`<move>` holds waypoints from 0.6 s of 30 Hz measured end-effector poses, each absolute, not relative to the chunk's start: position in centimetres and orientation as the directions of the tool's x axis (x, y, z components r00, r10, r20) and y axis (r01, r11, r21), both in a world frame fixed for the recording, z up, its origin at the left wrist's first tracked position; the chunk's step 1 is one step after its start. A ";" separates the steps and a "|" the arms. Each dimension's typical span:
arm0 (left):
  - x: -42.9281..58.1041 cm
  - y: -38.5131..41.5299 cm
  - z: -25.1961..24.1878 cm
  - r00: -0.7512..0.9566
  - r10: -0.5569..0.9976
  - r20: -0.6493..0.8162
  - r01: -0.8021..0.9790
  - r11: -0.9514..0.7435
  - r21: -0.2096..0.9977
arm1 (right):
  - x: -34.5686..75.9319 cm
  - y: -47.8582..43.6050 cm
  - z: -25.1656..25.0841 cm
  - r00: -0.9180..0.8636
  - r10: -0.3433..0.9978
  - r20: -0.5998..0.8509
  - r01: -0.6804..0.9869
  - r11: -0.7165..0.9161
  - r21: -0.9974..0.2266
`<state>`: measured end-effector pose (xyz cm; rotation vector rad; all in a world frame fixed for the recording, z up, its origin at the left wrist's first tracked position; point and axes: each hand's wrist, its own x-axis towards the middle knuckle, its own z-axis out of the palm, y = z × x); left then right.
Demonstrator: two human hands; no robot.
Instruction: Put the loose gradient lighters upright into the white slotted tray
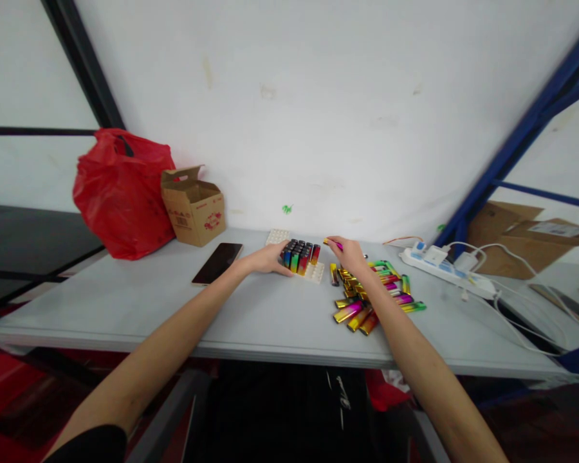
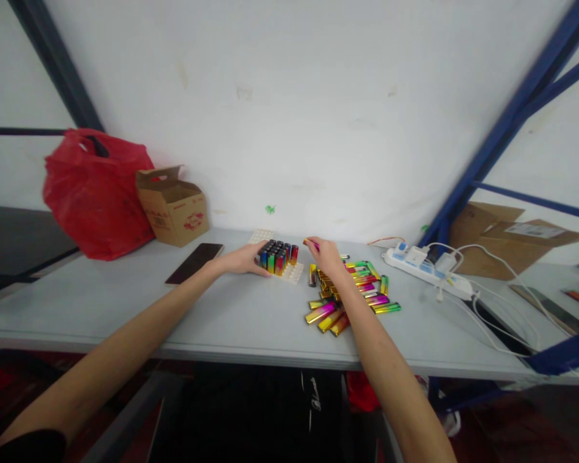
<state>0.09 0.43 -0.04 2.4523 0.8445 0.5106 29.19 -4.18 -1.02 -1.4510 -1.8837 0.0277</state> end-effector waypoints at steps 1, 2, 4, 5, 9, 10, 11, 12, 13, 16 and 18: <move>0.1 0.4 0.0 0.738 0.650 0.182 0.465 -0.685 0.561 | 29.2 -4.2 -1.0 -0.062 0.841 0.537 0.829 0.343 -0.442; 0.1 0.4 0.0 0.738 0.651 0.179 0.466 -0.683 0.563 | 29.1 -4.2 -1.1 -0.045 0.842 0.537 0.835 0.327 -0.443; 0.1 0.4 0.0 0.737 0.653 0.177 0.468 -0.681 0.563 | 29.1 -4.2 -1.1 -0.031 0.845 0.535 0.850 0.304 -0.431; 0.1 0.4 0.0 0.736 0.653 0.177 0.468 -0.681 0.563 | 29.1 -4.2 -1.0 -0.033 0.845 0.533 0.857 0.298 -0.419; 0.2 0.4 0.0 0.736 0.655 0.171 0.473 -0.679 0.561 | 29.1 -4.2 -0.7 -0.043 0.838 0.544 0.894 0.275 -0.353; 0.1 0.4 0.0 0.736 0.655 0.169 0.474 -0.678 0.561 | 29.0 -4.2 -0.7 -0.039 0.835 0.549 0.902 0.266 -0.341; 0.1 0.4 0.0 0.736 0.655 0.169 0.473 -0.677 0.564 | 29.0 -4.2 -0.6 -0.032 0.834 0.551 0.907 0.256 -0.335; 0.1 0.3 0.0 0.735 0.655 0.172 0.471 -0.677 0.566 | 28.9 -4.2 -0.6 -0.023 0.836 0.549 0.908 0.246 -0.338; 0.1 0.3 0.0 0.734 0.656 0.176 0.468 -0.677 0.568 | 28.9 -4.2 -0.6 -0.014 0.841 0.540 0.907 0.238 -0.348; 0.1 0.3 0.0 0.729 0.660 0.182 0.469 -0.675 0.570 | 28.7 -4.2 -0.6 -0.007 0.870 0.493 0.877 0.242 -0.415; 0.1 0.2 0.1 0.728 0.663 0.175 0.475 -0.672 0.568 | 28.6 -4.3 -0.7 -0.020 0.880 0.474 0.837 0.274 -0.473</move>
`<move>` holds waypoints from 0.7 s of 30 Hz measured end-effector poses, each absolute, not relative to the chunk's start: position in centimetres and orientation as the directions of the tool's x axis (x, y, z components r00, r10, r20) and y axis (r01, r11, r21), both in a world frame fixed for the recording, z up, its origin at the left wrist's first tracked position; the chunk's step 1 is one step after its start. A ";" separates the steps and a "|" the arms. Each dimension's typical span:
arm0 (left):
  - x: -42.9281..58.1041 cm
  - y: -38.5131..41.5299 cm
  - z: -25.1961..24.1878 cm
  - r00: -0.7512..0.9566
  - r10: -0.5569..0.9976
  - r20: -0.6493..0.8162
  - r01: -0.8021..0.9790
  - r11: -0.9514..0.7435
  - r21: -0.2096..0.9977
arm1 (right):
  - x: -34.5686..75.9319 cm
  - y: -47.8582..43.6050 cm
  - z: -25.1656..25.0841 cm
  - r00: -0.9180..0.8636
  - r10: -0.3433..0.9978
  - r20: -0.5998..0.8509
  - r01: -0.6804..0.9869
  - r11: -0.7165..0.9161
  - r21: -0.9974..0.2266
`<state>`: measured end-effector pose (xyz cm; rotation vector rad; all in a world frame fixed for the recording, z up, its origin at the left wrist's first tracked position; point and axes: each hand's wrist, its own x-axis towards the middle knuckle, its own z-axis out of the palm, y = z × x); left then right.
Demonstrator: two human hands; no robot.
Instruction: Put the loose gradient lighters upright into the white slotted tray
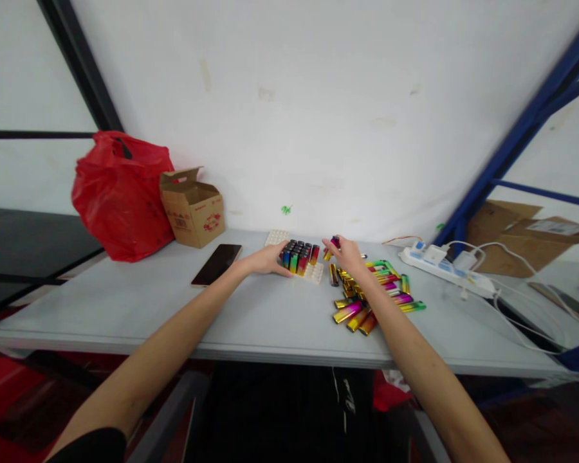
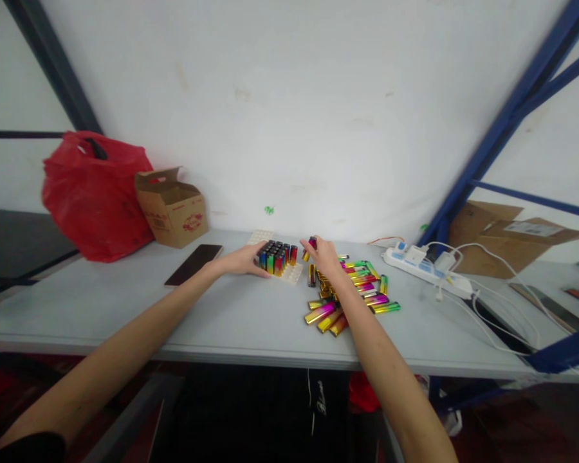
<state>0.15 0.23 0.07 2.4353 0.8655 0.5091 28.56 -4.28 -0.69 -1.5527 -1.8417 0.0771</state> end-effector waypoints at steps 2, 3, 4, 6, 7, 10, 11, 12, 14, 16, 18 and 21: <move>0.2 0.2 0.1 0.733 0.660 0.167 0.478 -0.673 0.565 | 28.5 -4.4 -0.7 -0.031 0.875 0.483 0.816 0.301 -0.494; 0.2 0.3 0.0 0.736 0.657 0.165 0.477 -0.677 0.561 | 28.5 -4.4 -0.7 -0.036 0.869 0.493 0.818 0.309 -0.486; 0.1 0.3 0.0 0.738 0.653 0.168 0.476 -0.682 0.556 | 28.5 -4.5 -0.7 -0.042 0.862 0.504 0.823 0.316 -0.471; 0.1 0.4 -0.1 0.741 0.646 0.180 0.469 -0.691 0.550 | 28.5 -4.6 -0.6 -0.055 0.852 0.520 0.834 0.326 -0.446; 0.1 0.5 -0.2 0.741 0.645 0.186 0.466 -0.693 0.550 | 28.5 -4.6 -0.5 -0.056 0.849 0.526 0.834 0.329 -0.443; 0.1 0.7 -0.4 0.734 0.653 0.186 0.471 -0.687 0.554 | 28.5 -4.8 -0.2 -0.022 0.848 0.529 0.829 0.311 -0.465; 0.1 0.8 -0.4 0.734 0.654 0.184 0.472 -0.686 0.554 | 28.4 -4.9 -0.1 -0.011 0.852 0.524 0.823 0.306 -0.479; 0.1 0.8 -0.4 0.735 0.653 0.182 0.472 -0.685 0.554 | 28.4 -5.0 0.1 -0.007 0.855 0.518 0.815 0.305 -0.493; 0.1 0.8 -0.4 0.737 0.651 0.185 0.467 -0.686 0.558 | 28.2 -5.2 0.2 -0.016 0.863 0.505 0.797 0.316 -0.515; 0.1 0.7 -0.3 0.738 0.646 0.196 0.454 -0.690 0.564 | 28.0 -5.4 0.3 -0.034 0.872 0.489 0.776 0.332 -0.536; 0.1 0.6 -0.3 0.739 0.642 0.204 0.445 -0.693 0.567 | 27.8 -5.5 0.3 -0.058 0.879 0.473 0.747 0.353 -0.563; 0.1 0.4 -0.1 0.745 0.637 0.201 0.440 -0.694 0.570 | 27.5 -5.6 0.1 -0.096 0.881 0.463 0.714 0.385 -0.584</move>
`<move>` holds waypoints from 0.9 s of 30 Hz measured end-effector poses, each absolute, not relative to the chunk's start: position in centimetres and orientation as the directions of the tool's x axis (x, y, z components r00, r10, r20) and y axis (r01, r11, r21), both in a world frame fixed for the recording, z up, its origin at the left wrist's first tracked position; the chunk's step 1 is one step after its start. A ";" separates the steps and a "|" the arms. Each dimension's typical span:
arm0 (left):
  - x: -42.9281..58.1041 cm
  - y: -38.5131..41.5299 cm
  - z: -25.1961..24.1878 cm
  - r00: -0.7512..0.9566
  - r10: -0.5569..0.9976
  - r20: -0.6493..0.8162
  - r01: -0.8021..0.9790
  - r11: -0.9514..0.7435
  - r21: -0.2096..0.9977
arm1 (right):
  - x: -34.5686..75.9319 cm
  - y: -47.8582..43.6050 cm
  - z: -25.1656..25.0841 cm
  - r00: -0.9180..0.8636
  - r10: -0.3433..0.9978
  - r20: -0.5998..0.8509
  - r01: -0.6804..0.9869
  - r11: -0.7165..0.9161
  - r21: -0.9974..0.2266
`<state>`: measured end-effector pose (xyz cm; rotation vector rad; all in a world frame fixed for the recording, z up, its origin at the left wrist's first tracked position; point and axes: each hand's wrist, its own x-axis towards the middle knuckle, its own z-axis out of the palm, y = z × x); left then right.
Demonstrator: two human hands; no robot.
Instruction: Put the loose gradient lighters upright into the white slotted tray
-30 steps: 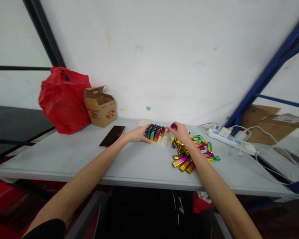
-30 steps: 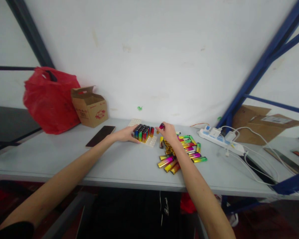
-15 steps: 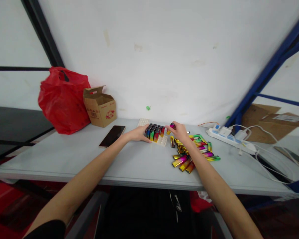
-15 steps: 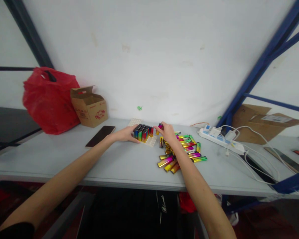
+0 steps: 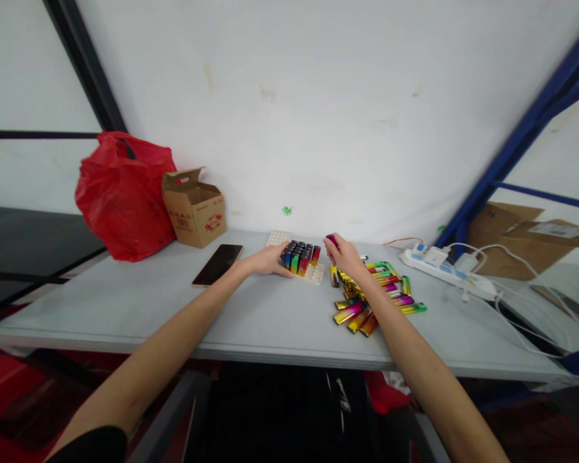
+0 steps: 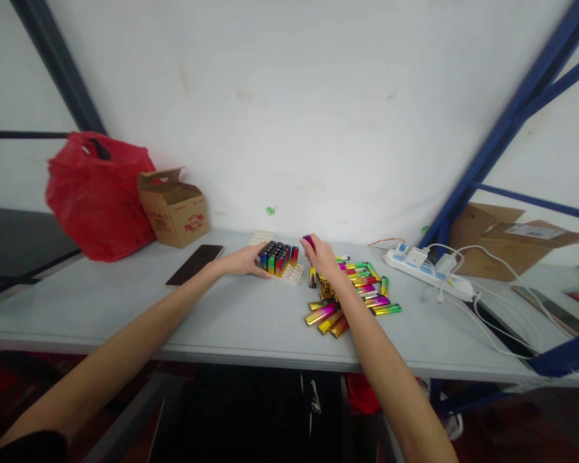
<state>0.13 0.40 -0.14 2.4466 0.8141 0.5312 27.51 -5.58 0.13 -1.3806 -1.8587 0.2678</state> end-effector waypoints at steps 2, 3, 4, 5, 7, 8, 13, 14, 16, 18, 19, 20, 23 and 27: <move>0.1 0.4 -0.1 0.748 0.634 0.199 0.434 -0.693 0.576 | 27.4 -5.6 0.0 -0.104 0.876 0.471 0.717 0.394 -0.575; 0.1 0.4 -0.1 0.749 0.632 0.197 0.432 -0.693 0.577 | 27.3 -5.6 0.0 -0.100 0.872 0.480 0.722 0.395 -0.568; 0.1 0.4 -0.1 0.750 0.632 0.196 0.432 -0.692 0.578 | 27.3 -5.6 0.0 -0.093 0.866 0.490 0.725 0.397 -0.563; 0.1 0.5 -0.1 0.751 0.631 0.194 0.433 -0.693 0.577 | 27.2 -5.6 0.0 -0.085 0.862 0.500 0.726 0.398 -0.561; 0.1 0.6 -0.2 0.750 0.633 0.192 0.439 -0.694 0.570 | 27.0 -5.8 0.0 -0.074 0.856 0.512 0.721 0.401 -0.565; 0.1 0.6 -0.2 0.750 0.633 0.191 0.442 -0.695 0.567 | 26.9 -5.8 0.1 -0.067 0.855 0.514 0.720 0.398 -0.569; 0.0 0.8 -0.4 0.755 0.626 0.197 0.431 -0.699 0.571 | 26.4 -5.9 0.0 0.000 0.868 0.497 0.745 0.332 -0.579; 0.0 0.8 -0.4 0.753 0.628 0.195 0.434 -0.697 0.570 | 26.3 -5.8 0.0 0.005 0.871 0.491 0.748 0.322 -0.581; 0.0 0.8 -0.4 0.748 0.635 0.191 0.445 -0.694 0.566 | 26.2 -5.8 -0.1 -0.009 0.877 0.480 0.746 0.325 -0.581; 0.0 0.8 -0.4 0.748 0.634 0.194 0.441 -0.694 0.569 | 26.1 -5.8 -0.1 -0.034 0.877 0.479 0.744 0.342 -0.574; 0.0 0.8 -0.4 0.749 0.632 0.199 0.434 -0.695 0.573 | 26.1 -5.8 -0.1 -0.046 0.874 0.483 0.744 0.353 -0.568; 0.0 0.8 -0.4 0.750 0.629 0.204 0.428 -0.696 0.576 | 26.1 -5.9 0.0 -0.057 0.869 0.492 0.744 0.365 -0.559; 0.0 0.8 -0.4 0.749 0.632 0.199 0.433 -0.694 0.575 | 26.1 -6.2 0.2 -0.070 0.852 0.518 0.746 0.390 -0.540; 0.1 0.7 -0.3 0.744 0.639 0.196 0.432 -0.683 0.588 | 26.4 -6.6 0.5 -0.074 0.857 0.510 0.718 0.401 -0.569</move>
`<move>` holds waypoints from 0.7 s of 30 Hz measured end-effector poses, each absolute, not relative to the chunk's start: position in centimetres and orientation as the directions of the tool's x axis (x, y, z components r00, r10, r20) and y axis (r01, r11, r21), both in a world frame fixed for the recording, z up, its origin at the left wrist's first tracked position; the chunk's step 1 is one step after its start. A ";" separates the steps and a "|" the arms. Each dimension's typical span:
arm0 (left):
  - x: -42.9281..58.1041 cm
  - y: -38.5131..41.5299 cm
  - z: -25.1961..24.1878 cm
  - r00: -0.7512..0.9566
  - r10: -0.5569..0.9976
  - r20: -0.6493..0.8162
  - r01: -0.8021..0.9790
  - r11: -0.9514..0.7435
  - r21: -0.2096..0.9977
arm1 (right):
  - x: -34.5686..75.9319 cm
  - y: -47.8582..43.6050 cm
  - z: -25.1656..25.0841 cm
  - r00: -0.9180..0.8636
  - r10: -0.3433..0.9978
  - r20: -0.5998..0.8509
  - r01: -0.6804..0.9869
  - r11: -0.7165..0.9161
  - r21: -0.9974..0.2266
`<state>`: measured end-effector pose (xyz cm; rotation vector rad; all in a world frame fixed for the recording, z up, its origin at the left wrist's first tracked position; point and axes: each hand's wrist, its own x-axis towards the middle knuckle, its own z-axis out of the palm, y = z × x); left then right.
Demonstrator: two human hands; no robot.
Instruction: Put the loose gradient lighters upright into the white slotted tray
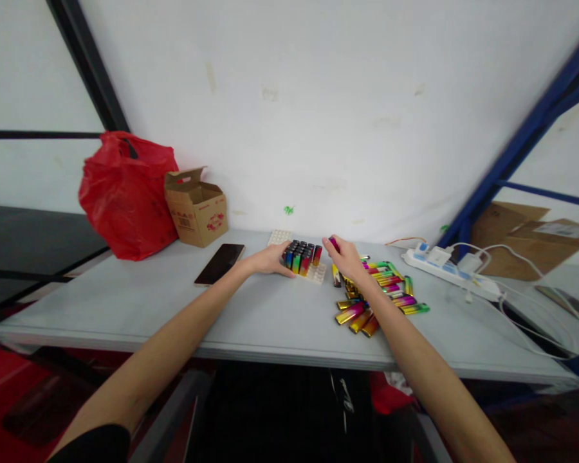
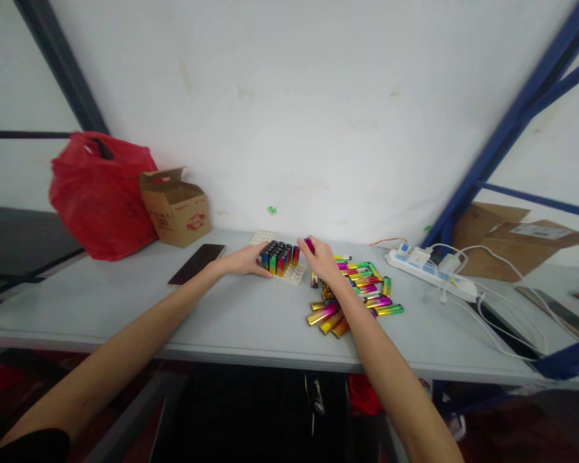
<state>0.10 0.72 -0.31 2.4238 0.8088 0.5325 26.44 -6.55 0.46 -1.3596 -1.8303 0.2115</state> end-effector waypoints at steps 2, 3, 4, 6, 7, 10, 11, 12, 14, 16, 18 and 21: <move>0.1 0.6 -0.2 0.743 0.638 0.203 0.426 -0.685 0.591 | 26.6 -6.7 0.5 -0.092 0.870 0.484 0.656 0.419 -0.628; 0.1 0.6 -0.2 0.743 0.636 0.208 0.426 -0.689 0.587 | 26.6 -6.7 0.6 -0.105 0.875 0.472 0.619 0.429 -0.658; 0.1 0.5 -0.1 0.743 0.635 0.211 0.426 -0.692 0.582 | 26.7 -6.8 0.6 -0.123 0.876 0.466 0.591 0.442 -0.675; 0.1 0.5 -0.1 0.743 0.635 0.212 0.432 -0.696 0.573 | 26.6 -6.9 0.7 -0.157 0.854 0.496 0.586 0.485 -0.649; 0.2 0.4 -0.1 0.740 0.640 0.210 0.438 -0.694 0.571 | 26.6 -7.0 0.9 -0.169 0.832 0.529 0.614 0.509 -0.603; 0.3 0.4 -0.2 0.722 0.661 0.205 0.466 -0.684 0.562 | 26.6 -7.3 1.3 -0.217 0.773 0.595 0.722 0.538 -0.435; 0.4 0.3 -0.2 0.716 0.667 0.206 0.475 -0.682 0.556 | 26.6 -7.4 1.4 -0.225 0.771 0.596 0.741 0.533 -0.408; 0.4 0.3 -0.2 0.712 0.670 0.208 0.480 -0.682 0.553 | 26.6 -7.5 1.6 -0.229 0.777 0.587 0.750 0.525 -0.402; 0.5 0.2 -0.2 0.710 0.671 0.211 0.478 -0.681 0.555 | 26.7 -7.5 1.7 -0.234 0.797 0.557 0.749 0.512 -0.420; 0.5 0.1 -0.2 0.711 0.671 0.212 0.474 -0.679 0.560 | 26.8 -7.5 1.6 -0.251 0.814 0.523 0.748 0.506 -0.429; 0.4 0.2 -0.2 0.711 0.671 0.212 0.473 -0.679 0.562 | 26.8 -7.2 1.4 -0.288 0.831 0.476 0.755 0.503 -0.421; 0.3 0.3 -0.4 0.716 0.665 0.211 0.464 -0.680 0.568 | 26.8 -6.9 1.0 -0.311 0.854 0.418 0.781 0.480 -0.400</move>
